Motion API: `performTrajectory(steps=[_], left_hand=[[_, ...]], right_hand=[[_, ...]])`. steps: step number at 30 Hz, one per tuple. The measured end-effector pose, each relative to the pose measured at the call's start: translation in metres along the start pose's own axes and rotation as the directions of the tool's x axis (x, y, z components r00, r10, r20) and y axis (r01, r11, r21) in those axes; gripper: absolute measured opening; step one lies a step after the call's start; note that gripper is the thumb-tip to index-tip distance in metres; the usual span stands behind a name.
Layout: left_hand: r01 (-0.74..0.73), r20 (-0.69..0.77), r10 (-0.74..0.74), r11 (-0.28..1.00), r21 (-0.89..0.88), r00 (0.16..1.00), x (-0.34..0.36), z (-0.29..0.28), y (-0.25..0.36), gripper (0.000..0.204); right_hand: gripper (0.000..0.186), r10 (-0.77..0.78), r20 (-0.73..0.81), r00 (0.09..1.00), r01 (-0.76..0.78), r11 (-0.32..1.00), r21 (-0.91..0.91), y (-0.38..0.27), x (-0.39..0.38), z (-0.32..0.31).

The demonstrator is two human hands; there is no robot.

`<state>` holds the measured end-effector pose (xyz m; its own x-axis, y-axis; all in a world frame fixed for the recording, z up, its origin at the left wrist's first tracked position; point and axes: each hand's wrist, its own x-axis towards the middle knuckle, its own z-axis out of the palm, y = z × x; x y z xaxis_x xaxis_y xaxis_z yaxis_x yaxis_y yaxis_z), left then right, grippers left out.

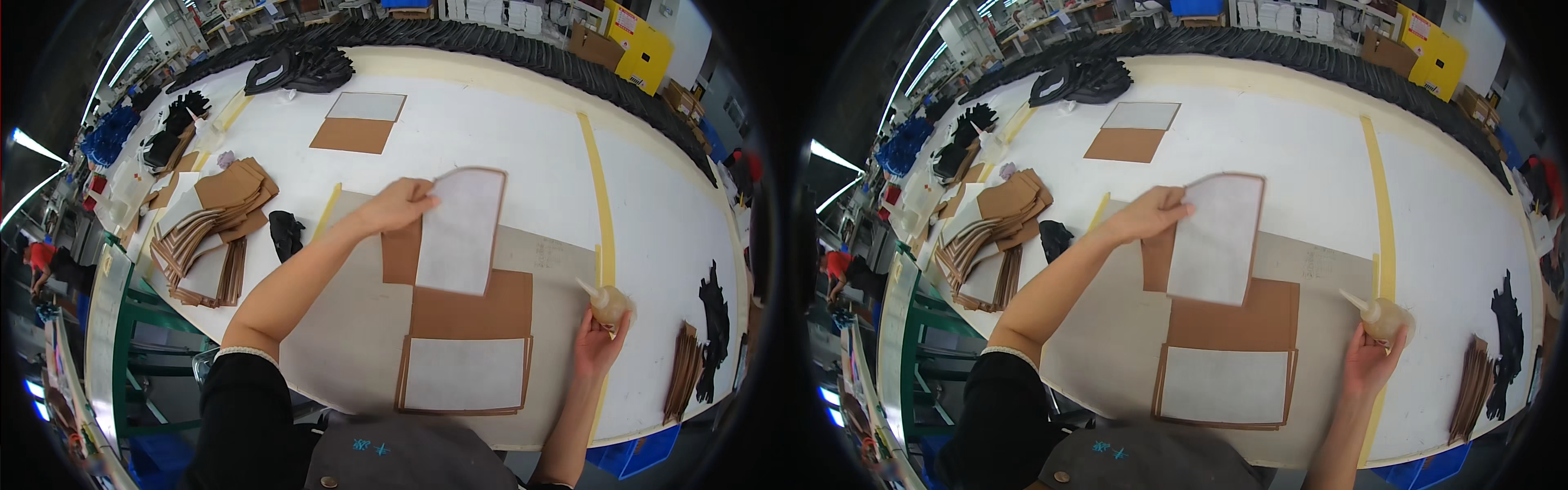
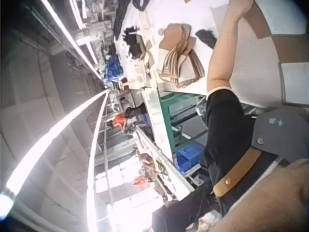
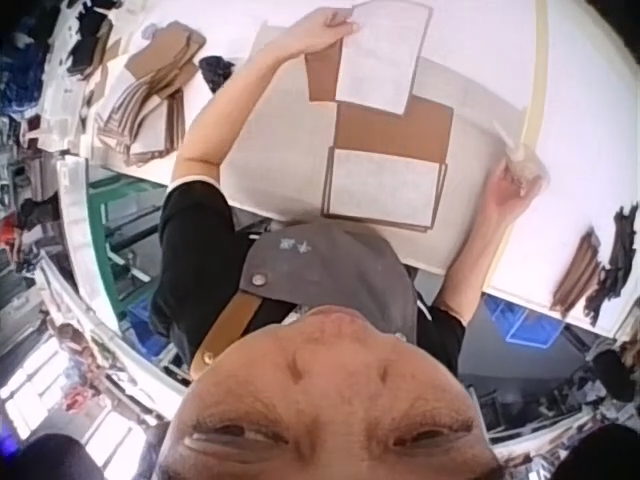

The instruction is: The recorder is folding leather pieces and applying glue to the edges in a workshop setting.

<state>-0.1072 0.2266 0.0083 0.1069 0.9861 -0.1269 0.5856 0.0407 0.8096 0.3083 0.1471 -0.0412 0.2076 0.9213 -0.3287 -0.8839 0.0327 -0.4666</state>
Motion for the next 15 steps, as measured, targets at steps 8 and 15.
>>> performTrajectory(steps=[8,15], left_hand=[[-0.041,-0.504,-0.583,0.628,-0.777,0.637,0.044,-0.103,-0.140,0.049],[0.220,-0.750,-0.531,0.847,-0.484,0.394,0.030,-0.147,-0.196,0.103]], right_hand=[[0.047,-0.062,-0.022,0.998,0.061,0.997,-0.040,-0.003,-0.008,0.000],[0.049,0.074,0.009,0.997,-0.075,0.994,0.085,-0.002,-0.009,0.008]])
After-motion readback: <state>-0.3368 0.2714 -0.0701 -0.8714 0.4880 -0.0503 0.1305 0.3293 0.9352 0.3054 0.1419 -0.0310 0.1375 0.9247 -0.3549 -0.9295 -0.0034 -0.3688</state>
